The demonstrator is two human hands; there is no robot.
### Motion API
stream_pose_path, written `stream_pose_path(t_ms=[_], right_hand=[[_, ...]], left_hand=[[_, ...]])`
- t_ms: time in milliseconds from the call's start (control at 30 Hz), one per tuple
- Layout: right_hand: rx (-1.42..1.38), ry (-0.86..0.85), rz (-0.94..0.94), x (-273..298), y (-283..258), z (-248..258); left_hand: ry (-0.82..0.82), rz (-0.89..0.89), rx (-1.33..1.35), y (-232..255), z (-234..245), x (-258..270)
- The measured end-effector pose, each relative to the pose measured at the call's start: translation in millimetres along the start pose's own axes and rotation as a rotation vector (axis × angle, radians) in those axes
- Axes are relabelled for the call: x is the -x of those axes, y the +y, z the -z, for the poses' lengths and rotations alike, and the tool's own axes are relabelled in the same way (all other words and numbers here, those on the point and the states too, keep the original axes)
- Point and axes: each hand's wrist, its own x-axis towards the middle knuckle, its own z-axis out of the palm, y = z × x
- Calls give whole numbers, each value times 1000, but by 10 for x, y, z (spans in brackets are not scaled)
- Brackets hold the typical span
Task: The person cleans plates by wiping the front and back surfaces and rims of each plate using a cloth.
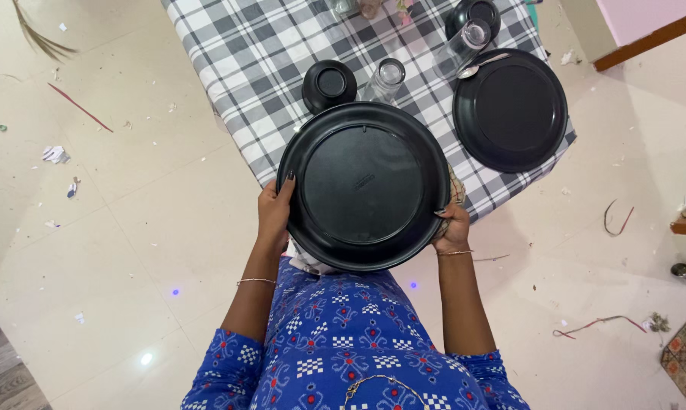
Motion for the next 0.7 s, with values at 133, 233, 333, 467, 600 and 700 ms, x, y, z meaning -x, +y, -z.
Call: stream_pose_path(t_ms=[133, 233, 333, 467, 600, 700], right_hand=[[479, 98, 12, -118, -207, -4], [891, 179, 22, -120, -279, -213], [1052, 233, -56, -114, -236, -489], [1465, 330, -48, -109, -124, -796], [1751, 502, 49, -84, -129, -1052], [1557, 460, 116, -64, -176, -1133]], left_hand=[[121, -62, -48, -389, 15, -170], [192, -125, -72, -604, 87, -206], [232, -117, -103, -750, 133, -216], [293, -159, -236, -899, 160, -278], [348, -313, -407, -973, 169, -321], [387, -227, -443, -1016, 187, -316]])
